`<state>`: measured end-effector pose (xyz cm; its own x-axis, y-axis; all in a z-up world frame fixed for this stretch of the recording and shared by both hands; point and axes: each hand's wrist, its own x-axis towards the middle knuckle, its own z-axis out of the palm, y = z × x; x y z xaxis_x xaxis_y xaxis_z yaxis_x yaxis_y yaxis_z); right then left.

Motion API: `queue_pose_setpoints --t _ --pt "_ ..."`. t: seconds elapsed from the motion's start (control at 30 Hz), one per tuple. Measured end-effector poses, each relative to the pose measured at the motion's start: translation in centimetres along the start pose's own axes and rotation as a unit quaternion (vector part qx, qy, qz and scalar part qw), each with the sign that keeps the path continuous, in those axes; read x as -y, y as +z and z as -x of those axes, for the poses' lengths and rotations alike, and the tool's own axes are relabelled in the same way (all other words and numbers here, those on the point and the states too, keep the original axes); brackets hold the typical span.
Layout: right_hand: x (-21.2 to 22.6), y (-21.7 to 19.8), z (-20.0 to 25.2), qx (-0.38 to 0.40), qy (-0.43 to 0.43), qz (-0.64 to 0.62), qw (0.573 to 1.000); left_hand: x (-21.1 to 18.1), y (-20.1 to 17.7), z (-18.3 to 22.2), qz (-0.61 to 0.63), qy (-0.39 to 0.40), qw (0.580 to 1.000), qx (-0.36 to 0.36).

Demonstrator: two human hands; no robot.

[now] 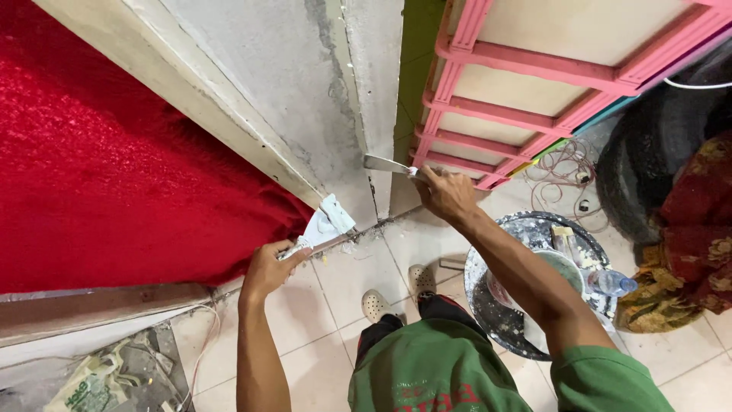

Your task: The person scrapes the edge of a wall with a putty knife and mixes joint compound between two putty knives.

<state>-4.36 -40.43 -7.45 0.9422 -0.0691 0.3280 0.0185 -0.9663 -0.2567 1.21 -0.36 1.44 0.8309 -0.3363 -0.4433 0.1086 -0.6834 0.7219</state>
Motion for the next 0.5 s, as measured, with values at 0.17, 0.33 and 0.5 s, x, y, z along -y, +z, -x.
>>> queue_pose_setpoints --t 0.17,0.33,0.5 --pt "0.0 0.2 1.4 -0.009 0.022 -0.012 1.000 -0.3 -0.4 0.4 -0.008 0.012 1.000 -0.005" --pt "-2.9 -1.8 2.6 -0.077 -0.048 -0.064 0.994 0.4 -1.0 1.4 0.012 0.018 1.000 -0.008" --pt "-2.2 -0.9 -0.2 -0.014 -0.096 -0.078 0.992 0.3 -0.4 1.3 0.013 -0.004 1.000 0.010"
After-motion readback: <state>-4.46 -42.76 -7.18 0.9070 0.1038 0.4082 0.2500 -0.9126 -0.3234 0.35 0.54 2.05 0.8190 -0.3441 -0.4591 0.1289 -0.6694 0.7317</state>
